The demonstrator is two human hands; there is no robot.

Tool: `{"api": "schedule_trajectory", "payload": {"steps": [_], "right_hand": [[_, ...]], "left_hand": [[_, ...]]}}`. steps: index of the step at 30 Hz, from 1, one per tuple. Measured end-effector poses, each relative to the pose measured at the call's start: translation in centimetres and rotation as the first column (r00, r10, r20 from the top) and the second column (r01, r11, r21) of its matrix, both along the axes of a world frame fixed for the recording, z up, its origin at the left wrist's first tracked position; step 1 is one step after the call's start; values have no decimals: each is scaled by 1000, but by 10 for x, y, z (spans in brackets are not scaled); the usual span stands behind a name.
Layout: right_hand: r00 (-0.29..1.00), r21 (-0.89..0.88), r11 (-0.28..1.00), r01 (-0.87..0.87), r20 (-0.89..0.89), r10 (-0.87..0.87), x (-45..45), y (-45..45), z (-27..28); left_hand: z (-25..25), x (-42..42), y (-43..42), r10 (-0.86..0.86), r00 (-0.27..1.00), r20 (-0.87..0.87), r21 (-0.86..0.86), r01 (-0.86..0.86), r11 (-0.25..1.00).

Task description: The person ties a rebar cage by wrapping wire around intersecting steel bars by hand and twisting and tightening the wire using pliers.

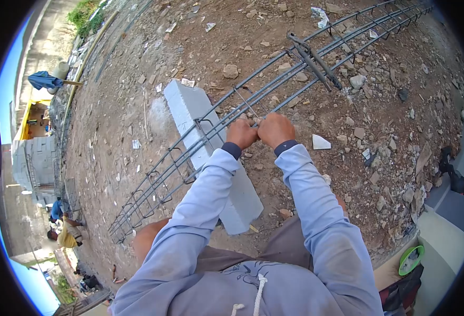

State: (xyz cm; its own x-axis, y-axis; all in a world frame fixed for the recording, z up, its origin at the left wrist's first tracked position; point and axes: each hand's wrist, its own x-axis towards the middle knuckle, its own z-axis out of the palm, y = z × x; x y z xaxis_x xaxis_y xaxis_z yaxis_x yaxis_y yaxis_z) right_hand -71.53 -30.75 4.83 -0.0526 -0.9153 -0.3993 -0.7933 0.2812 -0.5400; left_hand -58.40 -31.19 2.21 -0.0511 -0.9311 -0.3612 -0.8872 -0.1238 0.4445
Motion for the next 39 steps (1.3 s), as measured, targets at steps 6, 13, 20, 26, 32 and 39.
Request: {"api": "schedule_trajectory", "payload": {"steps": [6,13,20,26,32,39], "right_hand": [[999,-88,995,37,-7,-38,6,1,-2],[997,-234,972,-23,-75,6,7,5,-2],[999,-305,952,4,-36,-16,8,10,-9],[1000,-275,961,11,-15,-16,5,9,-16],[995,-164,986,36,102,-19,0,3,-17],[991,-164,986,40,131,-19,-3,4,-15]], "left_hand": [[-4,18,-13,124,807,-577,348,105,931],[1,19,-21,522,607,-599,591,-106,800],[-36,30,-28,28,809,-587,175,93,980],[-32,19,-34,-234,956,-174,9,239,971],[-17,10,-24,173,832,-527,161,-102,982],[-19,16,-24,382,654,-653,348,-189,918]]}}
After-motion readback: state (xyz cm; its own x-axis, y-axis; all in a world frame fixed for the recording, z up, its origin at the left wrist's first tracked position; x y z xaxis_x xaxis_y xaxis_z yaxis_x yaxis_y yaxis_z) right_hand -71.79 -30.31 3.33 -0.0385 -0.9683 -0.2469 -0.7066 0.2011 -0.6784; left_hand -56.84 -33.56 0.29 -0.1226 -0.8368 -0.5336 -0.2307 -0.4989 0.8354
